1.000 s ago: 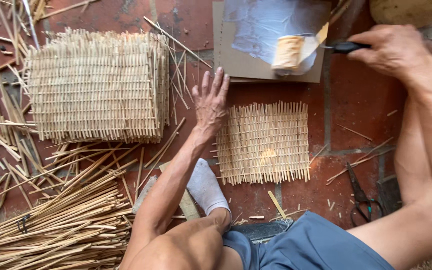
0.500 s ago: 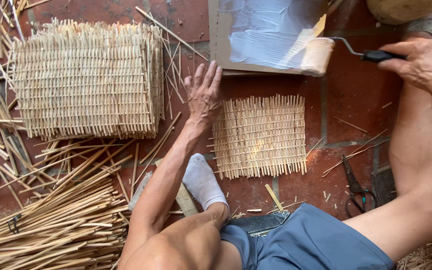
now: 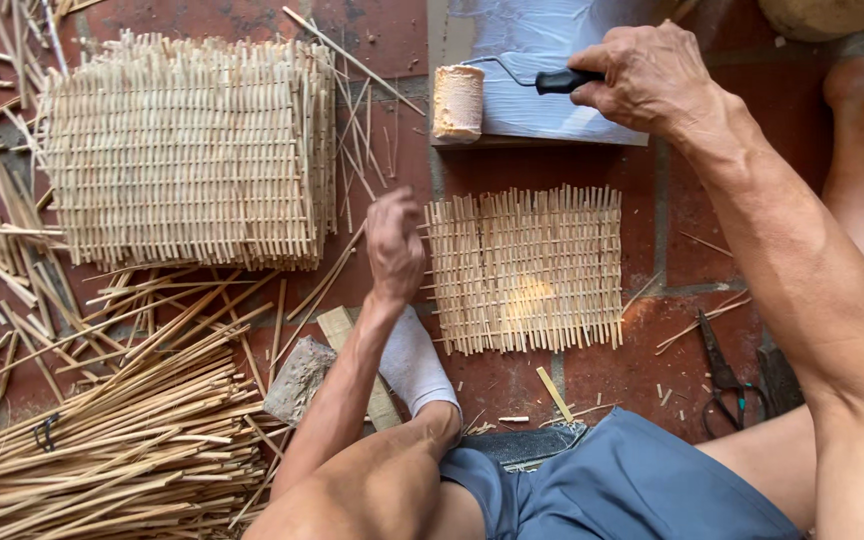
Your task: The person weaves thin bamboo strips into a rectangular mat, then applies glue to a cardboard backing and adheres the mat to it. The finished unit is stacked with others.
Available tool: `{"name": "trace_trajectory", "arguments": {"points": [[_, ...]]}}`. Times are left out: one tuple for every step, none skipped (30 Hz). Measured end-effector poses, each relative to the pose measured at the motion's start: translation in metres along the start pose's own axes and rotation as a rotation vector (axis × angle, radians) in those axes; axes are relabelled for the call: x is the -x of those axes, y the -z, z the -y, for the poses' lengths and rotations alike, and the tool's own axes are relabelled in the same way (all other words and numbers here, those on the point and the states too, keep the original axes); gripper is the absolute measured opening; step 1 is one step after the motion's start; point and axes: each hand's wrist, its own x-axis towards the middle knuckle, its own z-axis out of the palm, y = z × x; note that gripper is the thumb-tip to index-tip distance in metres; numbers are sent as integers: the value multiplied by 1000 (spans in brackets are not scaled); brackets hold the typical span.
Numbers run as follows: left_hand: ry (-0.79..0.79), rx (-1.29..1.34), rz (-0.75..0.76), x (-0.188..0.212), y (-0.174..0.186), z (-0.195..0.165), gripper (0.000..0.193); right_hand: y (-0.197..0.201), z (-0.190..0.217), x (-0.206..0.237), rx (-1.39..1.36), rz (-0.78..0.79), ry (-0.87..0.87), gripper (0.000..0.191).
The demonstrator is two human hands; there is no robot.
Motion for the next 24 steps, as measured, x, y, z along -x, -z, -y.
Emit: {"name": "trace_trajectory", "arguments": {"points": [[41, 17, 37, 20, 0, -7, 22, -2, -4, 6, 6, -21, 8, 39], [22, -4, 92, 39, 0, -16, 22, -4, -11, 15, 14, -43, 14, 39], [2, -20, 147, 57, -2, -25, 22, -4, -22, 29, 34, -13, -30, 39], [-68, -63, 162, 73, -3, -34, 23, -3, -36, 46, 52, 18, -68, 40], [-137, -108, 177, 86, -3, -40, 25, -3, -51, 65, 69, 49, -105, 40], [-143, -107, 222, 95, -2, -45, 25, -4, -66, 88, 54, 27, -104, 37], [-150, -107, 264, 103, -2, -49, 26, -2, -84, 111, 41, 2, -100, 34], [-159, -109, 302, 107, -1, -51, 27, -2, -100, 134, 80, 40, -148, 33], [-154, -121, 301, 109, -1, -53, 29, -3, -115, 153, 102, 53, -199, 33], [-150, -131, 304, 110, 0, -53, 32, -3, -130, 172, 124, 68, -250, 33], [-139, -142, 314, 111, 1, -54, 34, -4, -139, 192, 123, 68, -302, 34], [-137, -144, 321, 113, 2, -55, 33, -7, -147, 206, 102, 57, -343, 34], [-143, -147, 318, 112, 1, -55, 33, -7, -153, 220, 80, 45, -384, 34], [-147, -152, 314, 112, 1, -55, 32, -8, -158, 227, 38, 22, -409, 33], [-154, -149, 316, 113, 1, -55, 31, -10, -160, 233, -8, 10, -432, 32], [-157, -148, 315, 114, 2, -55, 31, -11, -160, 233, -66, -18, -420, 33], [-159, -152, 307, 115, 2, -55, 31, -14, -160, 231, -123, -49, -401, 34], [-150, -143, 314, 115, 2, -54, 31, -17, -158, 224, -160, -52, -386, 34], [-137, -134, 326, 115, 2, -53, 32, -20, -155, 215, -198, -54, -370, 35], [-127, -121, 341, 115, 3, -52, 33, -22, -148, 203, -209, -29, -370, 34], [-122, -122, 340, 115, 4, -51, 33, -23, -142, 190, -176, -11, -353, 34], [-122, -121, 337, 115, 4, -50, 33, -24, -135, 177, -142, 5, -335, 34], [-122, -117, 336, 114, 4, -49, 32, -23, -126, 159, -64, 19, -299, 35], [-117, -120, 339, 114, 4, -48, 32, -23, -113, 142, 13, 38, -263, 36]]}}
